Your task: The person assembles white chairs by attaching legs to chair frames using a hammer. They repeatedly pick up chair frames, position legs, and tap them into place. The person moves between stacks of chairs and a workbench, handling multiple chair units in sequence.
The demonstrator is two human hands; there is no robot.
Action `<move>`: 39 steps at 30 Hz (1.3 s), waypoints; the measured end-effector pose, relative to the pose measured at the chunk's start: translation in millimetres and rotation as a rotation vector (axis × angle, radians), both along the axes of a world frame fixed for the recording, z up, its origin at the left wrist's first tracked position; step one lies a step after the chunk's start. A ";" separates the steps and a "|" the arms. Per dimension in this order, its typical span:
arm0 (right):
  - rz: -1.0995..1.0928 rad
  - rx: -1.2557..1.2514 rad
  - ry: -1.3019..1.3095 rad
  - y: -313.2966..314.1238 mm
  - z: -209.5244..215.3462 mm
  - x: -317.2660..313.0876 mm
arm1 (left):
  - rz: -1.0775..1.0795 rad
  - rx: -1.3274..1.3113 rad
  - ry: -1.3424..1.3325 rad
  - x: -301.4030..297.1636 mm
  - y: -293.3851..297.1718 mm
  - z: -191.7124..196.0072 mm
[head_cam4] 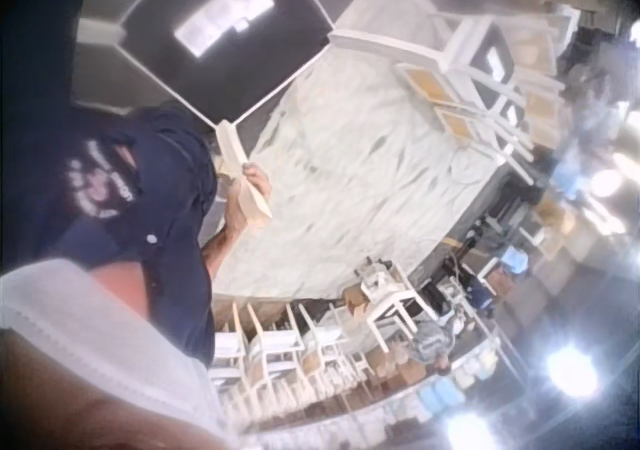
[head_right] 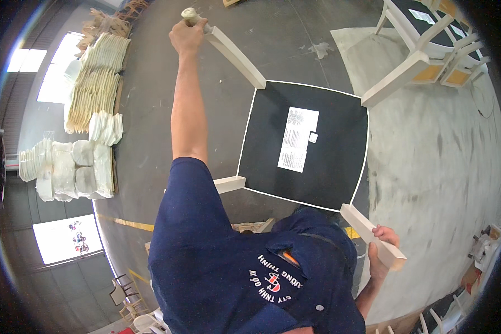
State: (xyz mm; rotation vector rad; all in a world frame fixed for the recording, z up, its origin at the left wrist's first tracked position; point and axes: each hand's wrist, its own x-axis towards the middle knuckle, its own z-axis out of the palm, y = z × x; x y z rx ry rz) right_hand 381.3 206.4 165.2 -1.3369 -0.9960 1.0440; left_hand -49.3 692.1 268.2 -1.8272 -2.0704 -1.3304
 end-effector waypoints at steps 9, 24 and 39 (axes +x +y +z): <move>-0.013 -0.013 -0.035 7.3 -1.0 -2.9 | -0.099 0.150 0.128 -7.9 24.1 1.9; -0.043 0.001 0.016 4.5 -1.7 -6.4 | -0.333 0.290 -0.245 55.1 10.8 38.6; -0.122 -0.002 0.114 13.1 19.1 -7.5 | -1.102 0.086 0.031 399.4 -8.8 -10.5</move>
